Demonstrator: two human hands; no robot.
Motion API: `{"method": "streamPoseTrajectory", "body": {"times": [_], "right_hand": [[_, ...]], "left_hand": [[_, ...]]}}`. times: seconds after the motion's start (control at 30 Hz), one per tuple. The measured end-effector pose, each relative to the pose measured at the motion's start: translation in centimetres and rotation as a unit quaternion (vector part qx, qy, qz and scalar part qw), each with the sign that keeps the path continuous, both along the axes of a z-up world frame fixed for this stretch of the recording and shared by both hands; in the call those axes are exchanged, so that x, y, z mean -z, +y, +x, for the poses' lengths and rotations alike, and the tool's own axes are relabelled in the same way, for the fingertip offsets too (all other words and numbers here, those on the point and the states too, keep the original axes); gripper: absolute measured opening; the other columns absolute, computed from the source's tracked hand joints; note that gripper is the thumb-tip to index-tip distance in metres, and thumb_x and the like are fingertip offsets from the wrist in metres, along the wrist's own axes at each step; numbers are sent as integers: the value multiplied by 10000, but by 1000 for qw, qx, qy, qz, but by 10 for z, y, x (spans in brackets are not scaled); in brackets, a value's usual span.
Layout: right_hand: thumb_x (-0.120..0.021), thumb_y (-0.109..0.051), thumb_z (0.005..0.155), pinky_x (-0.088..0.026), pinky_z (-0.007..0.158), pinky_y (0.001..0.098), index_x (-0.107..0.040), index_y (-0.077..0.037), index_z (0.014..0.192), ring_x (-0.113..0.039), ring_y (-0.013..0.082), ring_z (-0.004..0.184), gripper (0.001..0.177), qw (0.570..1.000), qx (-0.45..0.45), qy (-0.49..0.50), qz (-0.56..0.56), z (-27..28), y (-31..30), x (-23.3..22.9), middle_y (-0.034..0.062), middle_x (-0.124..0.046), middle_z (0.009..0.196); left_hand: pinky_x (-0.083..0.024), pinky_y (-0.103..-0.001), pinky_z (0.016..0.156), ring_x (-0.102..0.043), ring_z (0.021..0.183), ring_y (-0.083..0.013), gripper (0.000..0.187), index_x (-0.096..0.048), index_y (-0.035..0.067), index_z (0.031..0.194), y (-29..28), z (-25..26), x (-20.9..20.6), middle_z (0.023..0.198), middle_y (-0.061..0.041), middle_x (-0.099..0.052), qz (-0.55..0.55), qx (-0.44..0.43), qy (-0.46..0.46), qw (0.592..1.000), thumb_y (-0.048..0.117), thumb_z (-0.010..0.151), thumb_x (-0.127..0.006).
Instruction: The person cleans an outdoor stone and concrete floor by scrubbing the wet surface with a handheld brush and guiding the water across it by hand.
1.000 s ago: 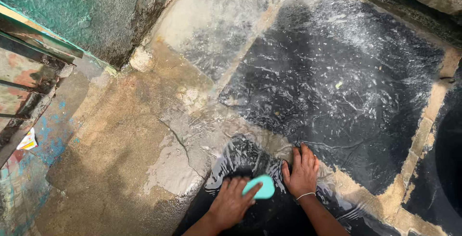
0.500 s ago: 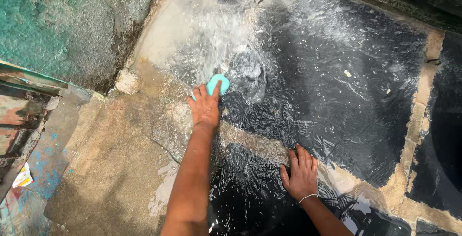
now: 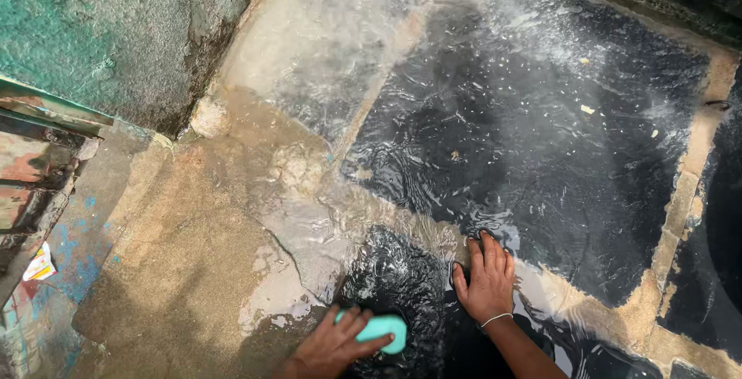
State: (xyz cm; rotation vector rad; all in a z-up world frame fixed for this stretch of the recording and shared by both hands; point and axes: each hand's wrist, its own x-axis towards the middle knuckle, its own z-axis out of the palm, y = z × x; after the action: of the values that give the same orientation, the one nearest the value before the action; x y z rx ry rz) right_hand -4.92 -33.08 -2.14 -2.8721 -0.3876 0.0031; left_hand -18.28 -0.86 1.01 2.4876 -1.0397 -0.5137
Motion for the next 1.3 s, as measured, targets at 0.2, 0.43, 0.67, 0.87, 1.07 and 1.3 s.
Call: {"method": "streamPoseTrajectory", "body": {"times": [0.2, 0.43, 0.67, 0.87, 1.07, 1.3], "right_hand": [[-562, -391, 908, -210, 1200, 543, -496, -31, 1388, -341, 360, 1436, 604, 1000, 5, -1, 7, -1, 2, 2, 198, -405, 1519], [-559, -400, 914, -199, 1207, 542, -498, -46, 1396, -331, 351, 1446, 601, 1000, 5, 0, 4, -1, 3, 3, 183, -401, 1527], [-548, -408, 915, -191, 1195, 550, -490, -38, 1404, -322, 354, 1440, 616, 1000, 5, 4, -4, -1, 2, 2, 187, -393, 1526], [-550, -398, 923, -197, 1195, 549, -494, -38, 1404, -322, 355, 1448, 603, 1000, 2, 3, -13, -2, 3, 0, 191, -390, 1530], [-554, -410, 902, -194, 1195, 541, -489, -34, 1394, -322, 349, 1445, 622, 1000, 0, 5, -1, 0, 0, 3, 190, -396, 1514], [-552, -413, 918, -179, 1217, 545, -481, -36, 1408, -299, 359, 1462, 622, 1000, 1, 16, -19, -2, -4, 13, 196, -390, 1508]], "left_hand": [[-385, -552, 1002, -423, 1308, -342, 903, -122, 428, 1617, 54, 199, 9, 1519, -179, -384, 271, -317, -71, 906, 61, 903, -534], [-406, -600, 951, -468, 1259, -437, 628, -260, 344, 1628, 121, 216, 5, 1459, -247, -432, 152, -639, -109, 746, 368, 1055, -514], [-347, -576, 932, -448, 1197, -445, 666, -299, 277, 1705, 145, 7, 43, 1440, -293, -414, 210, -878, -103, 418, 395, 1106, -566], [-391, -522, 885, -465, 1206, -413, 689, -363, 344, 1596, 33, 131, 63, 1361, -259, -455, 241, -777, -68, 578, 423, 968, -635], [-367, -588, 912, -426, 1233, -401, 652, -300, 282, 1591, -96, 252, 7, 1444, -223, -402, -18, -673, 44, 738, 316, 1003, -580], [-333, -551, 1020, -423, 1277, -370, 639, -332, 312, 1633, 77, 130, 67, 1413, -249, -433, 129, -798, -108, 578, 309, 1071, -637]]}}
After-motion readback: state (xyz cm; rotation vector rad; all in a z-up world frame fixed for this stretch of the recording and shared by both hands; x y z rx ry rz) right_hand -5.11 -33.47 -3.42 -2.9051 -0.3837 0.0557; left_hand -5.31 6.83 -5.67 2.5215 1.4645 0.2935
